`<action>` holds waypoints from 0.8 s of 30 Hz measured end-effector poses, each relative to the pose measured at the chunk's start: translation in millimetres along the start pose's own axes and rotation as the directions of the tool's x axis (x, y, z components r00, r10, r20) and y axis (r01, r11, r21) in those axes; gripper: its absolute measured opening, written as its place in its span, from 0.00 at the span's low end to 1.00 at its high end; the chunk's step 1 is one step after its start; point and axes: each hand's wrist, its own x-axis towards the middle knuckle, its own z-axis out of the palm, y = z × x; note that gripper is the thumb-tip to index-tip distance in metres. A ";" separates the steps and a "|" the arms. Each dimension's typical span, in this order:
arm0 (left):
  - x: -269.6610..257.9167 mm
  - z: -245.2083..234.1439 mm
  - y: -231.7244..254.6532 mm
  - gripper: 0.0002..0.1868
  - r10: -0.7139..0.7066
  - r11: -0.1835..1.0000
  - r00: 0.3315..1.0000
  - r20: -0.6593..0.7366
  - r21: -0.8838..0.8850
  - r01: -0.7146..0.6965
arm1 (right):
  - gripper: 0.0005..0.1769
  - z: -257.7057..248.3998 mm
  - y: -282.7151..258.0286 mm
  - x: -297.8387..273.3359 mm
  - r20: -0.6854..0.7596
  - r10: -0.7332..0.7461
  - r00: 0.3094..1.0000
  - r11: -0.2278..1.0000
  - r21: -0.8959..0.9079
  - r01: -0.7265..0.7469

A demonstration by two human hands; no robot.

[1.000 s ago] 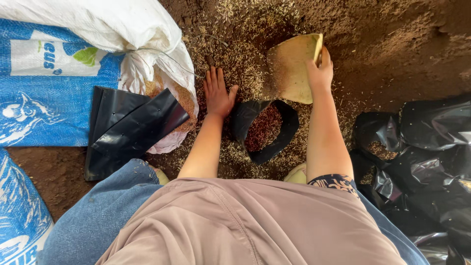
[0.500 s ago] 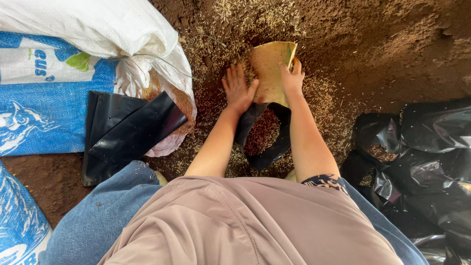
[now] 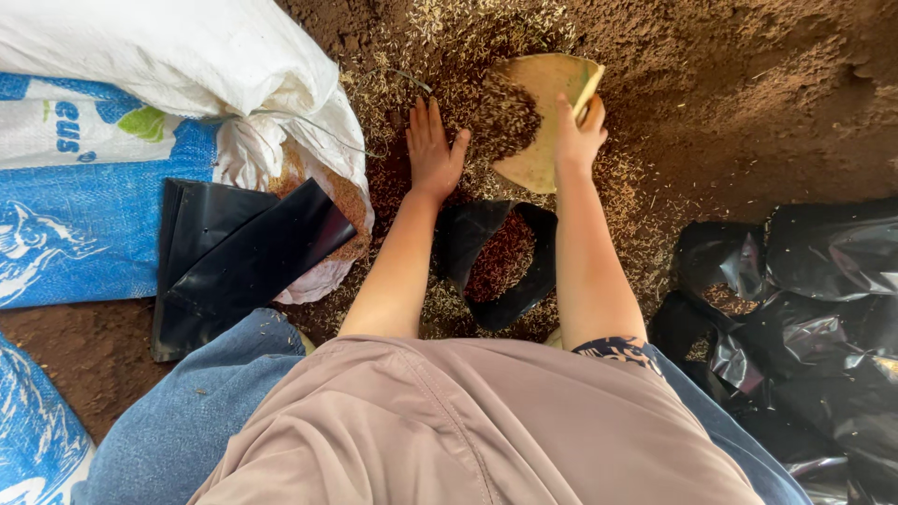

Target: The person scoops grains from a large sack using a scoop and pours them into small black plastic bags. The person then folds the top of each bag to close it.

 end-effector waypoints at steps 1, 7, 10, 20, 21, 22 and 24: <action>2.1 -1.2 4.8 0.50 -0.003 1.000 1.000 0.030 -0.018 0.004 | 0.48 5.2 -4.1 -1.5 0.011 -0.011 1.000 1.000 -0.002 0.011; -1.9 -15.0 45.2 0.48 0.020 0.985 0.959 0.284 -0.170 0.030 | 0.46 39.8 8.5 -8.2 0.162 -0.014 0.987 0.995 0.096 -0.002; -12.1 -16.2 59.9 0.44 0.152 0.971 0.946 0.286 -0.221 -0.089 | 0.44 40.0 18.5 -2.6 0.257 -0.085 0.963 0.954 0.300 0.004; -38.8 -64.0 66.1 0.31 0.125 0.852 0.924 -0.361 -0.438 -0.286 | 0.41 -28.2 0.2 -8.5 0.351 0.022 0.936 0.926 0.346 -0.152; -45.1 -69.4 70.5 0.30 0.118 0.841 0.934 -0.338 -0.466 -0.274 | 0.42 -42.0 -0.9 -10.5 0.341 0.013 0.940 0.917 0.371 -0.148; -51.2 -74.2 77.0 0.28 0.123 0.839 0.951 -0.283 -0.483 -0.251 | 0.43 -57.2 -4.4 -12.4 0.320 -0.034 0.947 0.910 0.401 -0.103; -65.9 -84.0 90.3 0.25 0.138 0.836 0.976 -0.171 -0.508 -0.207 | 0.45 -88.7 -13.1 -21.5 0.274 -0.130 0.953 0.889 0.458 -0.011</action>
